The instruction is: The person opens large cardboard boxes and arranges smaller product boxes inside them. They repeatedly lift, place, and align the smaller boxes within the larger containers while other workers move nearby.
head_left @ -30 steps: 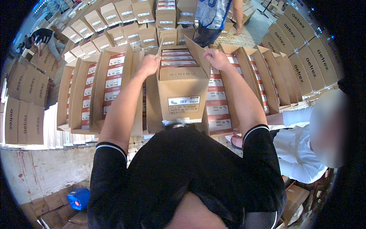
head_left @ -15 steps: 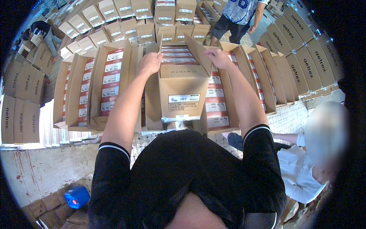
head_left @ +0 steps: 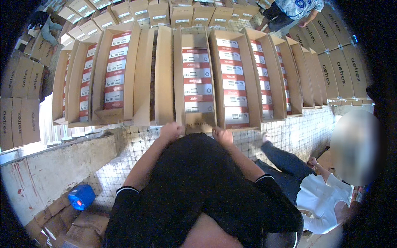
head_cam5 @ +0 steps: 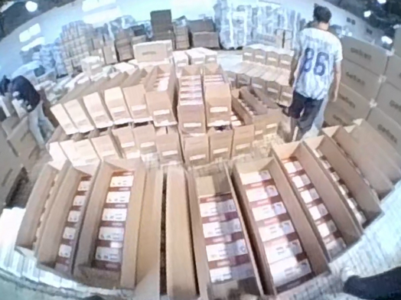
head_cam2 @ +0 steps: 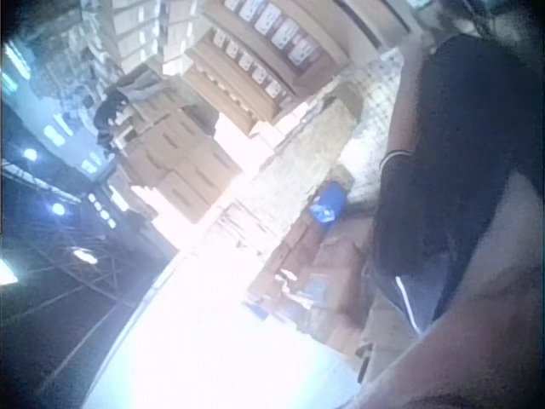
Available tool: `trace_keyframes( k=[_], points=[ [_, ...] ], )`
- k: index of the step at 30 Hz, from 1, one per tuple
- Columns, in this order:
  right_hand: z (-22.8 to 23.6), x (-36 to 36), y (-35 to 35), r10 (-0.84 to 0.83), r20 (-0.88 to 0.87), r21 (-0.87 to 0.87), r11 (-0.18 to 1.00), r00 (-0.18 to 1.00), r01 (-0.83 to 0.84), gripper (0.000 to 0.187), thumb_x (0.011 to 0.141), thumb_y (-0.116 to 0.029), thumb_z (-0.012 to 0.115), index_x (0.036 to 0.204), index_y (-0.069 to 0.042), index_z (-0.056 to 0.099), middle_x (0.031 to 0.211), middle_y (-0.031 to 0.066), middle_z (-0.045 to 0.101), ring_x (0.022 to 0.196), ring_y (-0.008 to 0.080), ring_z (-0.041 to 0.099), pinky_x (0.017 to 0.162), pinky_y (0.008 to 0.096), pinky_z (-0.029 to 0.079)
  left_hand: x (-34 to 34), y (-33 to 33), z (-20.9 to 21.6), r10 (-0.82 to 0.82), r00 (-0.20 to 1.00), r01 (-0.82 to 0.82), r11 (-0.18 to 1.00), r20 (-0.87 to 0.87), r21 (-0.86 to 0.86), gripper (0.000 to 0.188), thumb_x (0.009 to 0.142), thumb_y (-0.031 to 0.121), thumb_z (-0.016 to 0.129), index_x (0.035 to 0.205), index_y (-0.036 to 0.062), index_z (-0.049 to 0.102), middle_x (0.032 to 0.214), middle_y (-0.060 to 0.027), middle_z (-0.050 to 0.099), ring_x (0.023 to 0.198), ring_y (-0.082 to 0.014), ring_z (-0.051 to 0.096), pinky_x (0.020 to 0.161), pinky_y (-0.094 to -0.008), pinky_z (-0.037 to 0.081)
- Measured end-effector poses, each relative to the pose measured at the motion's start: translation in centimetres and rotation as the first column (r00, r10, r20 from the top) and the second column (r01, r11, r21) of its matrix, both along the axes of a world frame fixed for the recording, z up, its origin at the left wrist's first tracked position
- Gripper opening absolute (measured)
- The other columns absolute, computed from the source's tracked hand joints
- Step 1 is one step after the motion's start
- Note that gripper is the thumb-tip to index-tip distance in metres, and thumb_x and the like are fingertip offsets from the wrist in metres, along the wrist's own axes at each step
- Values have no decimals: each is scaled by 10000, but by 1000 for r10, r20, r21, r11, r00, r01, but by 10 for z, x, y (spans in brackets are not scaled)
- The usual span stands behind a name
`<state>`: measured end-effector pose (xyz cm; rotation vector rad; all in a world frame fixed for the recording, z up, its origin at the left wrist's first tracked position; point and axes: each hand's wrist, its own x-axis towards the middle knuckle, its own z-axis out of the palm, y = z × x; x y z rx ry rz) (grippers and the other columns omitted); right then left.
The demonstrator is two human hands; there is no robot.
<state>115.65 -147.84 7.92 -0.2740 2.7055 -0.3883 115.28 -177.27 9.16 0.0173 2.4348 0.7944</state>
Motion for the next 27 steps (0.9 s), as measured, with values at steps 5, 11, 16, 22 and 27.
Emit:
trace_keyframes(
  k=[5,11,16,22,27],
  points=[
    [13,-54,-56,87,-69,-131,987,994,-96,276,886,-280,522,1051,-73,598,1049,168,597,929,343,605,795,422,511,-17,22,27,-117,982,110,993,-146,-53,260,878,301,509,1016,105,609,983,-151,646,882,-351,634,762,-480,500],
    [-33,-78,-95,135,390,44,985,911,-165,626,873,-391,553,1371,-71,350,1387,206,364,1301,385,336,1040,492,352,4,38,11,-250,953,283,936,173,-208,356,878,278,499,1207,141,501,1030,-153,636,899,-345,644,753,-492,514],
    [-38,-87,-86,94,419,144,975,903,-168,634,846,-425,589,1327,-58,399,1397,195,355,1293,377,354,1056,496,317,15,28,20,-152,975,200,924,164,-327,366,903,288,478,1259,203,460,1050,-157,628,940,-337,633,774,-478,507],
    [13,-32,-58,257,142,144,950,956,-277,503,808,-403,637,1152,-58,513,1143,162,504,1104,301,493,936,433,399,27,12,26,38,984,-16,992,173,-124,512,913,279,491,1394,279,316,1232,-152,558,1102,-338,555,896,-457,461],
    [40,16,-41,312,184,96,938,932,-333,436,822,-369,634,1123,-67,548,1087,173,538,1042,339,532,892,441,448,41,12,19,-26,986,31,999,166,-26,645,896,259,521,1448,306,191,1205,-140,584,1043,-341,595,867,-458,479]
  ],
)
